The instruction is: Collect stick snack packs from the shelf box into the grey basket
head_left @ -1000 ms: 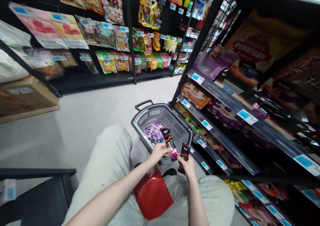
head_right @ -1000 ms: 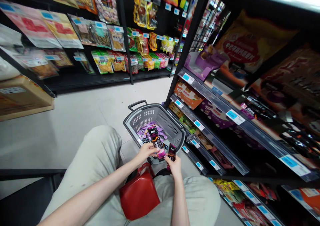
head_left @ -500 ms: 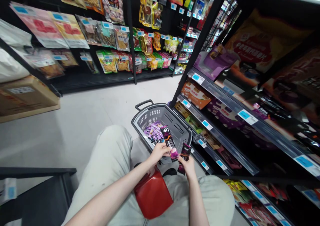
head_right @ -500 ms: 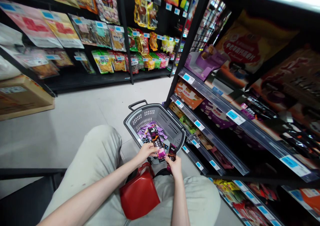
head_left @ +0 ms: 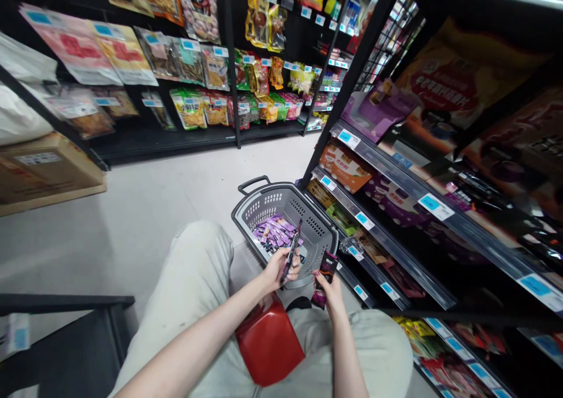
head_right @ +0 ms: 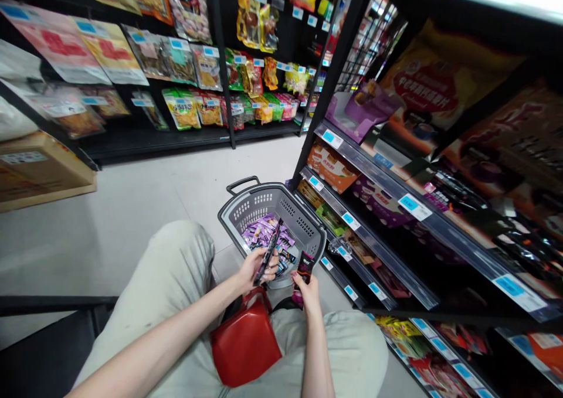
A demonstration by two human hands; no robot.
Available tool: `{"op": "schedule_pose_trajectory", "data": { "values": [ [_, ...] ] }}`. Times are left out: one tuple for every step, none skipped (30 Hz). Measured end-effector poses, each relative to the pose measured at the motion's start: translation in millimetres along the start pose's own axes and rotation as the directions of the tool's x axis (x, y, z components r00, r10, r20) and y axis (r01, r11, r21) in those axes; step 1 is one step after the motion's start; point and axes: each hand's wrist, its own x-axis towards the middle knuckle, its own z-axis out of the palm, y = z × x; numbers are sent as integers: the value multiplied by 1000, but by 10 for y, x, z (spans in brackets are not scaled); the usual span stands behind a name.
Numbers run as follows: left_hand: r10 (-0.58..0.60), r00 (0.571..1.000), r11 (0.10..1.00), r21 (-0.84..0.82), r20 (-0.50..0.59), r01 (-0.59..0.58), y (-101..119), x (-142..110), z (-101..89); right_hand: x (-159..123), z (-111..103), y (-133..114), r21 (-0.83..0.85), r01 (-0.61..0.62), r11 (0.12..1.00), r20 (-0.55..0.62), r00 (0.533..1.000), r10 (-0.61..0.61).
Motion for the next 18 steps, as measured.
{"op": "schedule_pose_trajectory", "data": {
  "values": [
    [-12,1000,1000,-17,26,12,9,-7,-2,6,-1,6,-4,0,1000,-5,1000,0],
    [-22,999,999,-30,48,23,13,-13,-2,10,-1,11,-9,3,1000,-6,1000,-3],
    [-30,997,999,-39,65,32,14,-19,1,13,0,16,-14,6,1000,-4,1000,-7],
    [-33,997,998,-46,73,37,11,-24,6,15,1,20,-20,10,1000,-3,1000,-10],
    [-31,997,998,-53,75,35,7,-30,13,16,2,24,-26,13,1000,-2,1000,-13],
    [-24,997,998,-60,69,28,1,-35,21,16,3,26,-32,16,999,-4,1000,-16],
    [-14,998,998,-66,60,18,-5,-40,30,16,4,27,-38,17,999,-7,1000,-18],
    [-4,999,997,-71,50,8,-11,-43,38,16,5,28,-44,18,999,-13,1000,-19],
    [2,999,997,-74,43,2,-17,-44,44,16,5,28,-48,20,999,-20,1000,-21],
    [5,999,997,-73,38,-2,-22,-43,48,16,5,28,-51,22,998,-26,999,-23],
    [8,999,998,-70,31,-6,-27,-40,50,17,5,28,-53,24,998,-31,999,-25],
    [14,1000,998,-63,18,-13,-31,-35,51,18,5,29,-54,25,998,-35,999,-27],
    [22,1000,998,-52,2,-22,-35,-28,49,20,4,31,-55,25,998,-38,999,-27],
    [33,999,999,-36,-16,-34,-38,-21,47,23,3,34,-54,23,998,-41,999,-25],
    [44,999,999,-18,-31,-45,-41,-15,44,26,2,38,-53,19,998,-42,999,-21],
    [54,998,999,0,-40,-54,-42,-9,40,29,1,43,-49,14,999,-43,999,-16],
    [61,997,998,17,-44,-60,-44,-4,36,32,0,49,-44,9,999,-41,999,-11],
    [67,997,997,28,-44,-65,-44,0,33,35,-1,53,-39,5,999,-39,999,-7]
  ]
}}
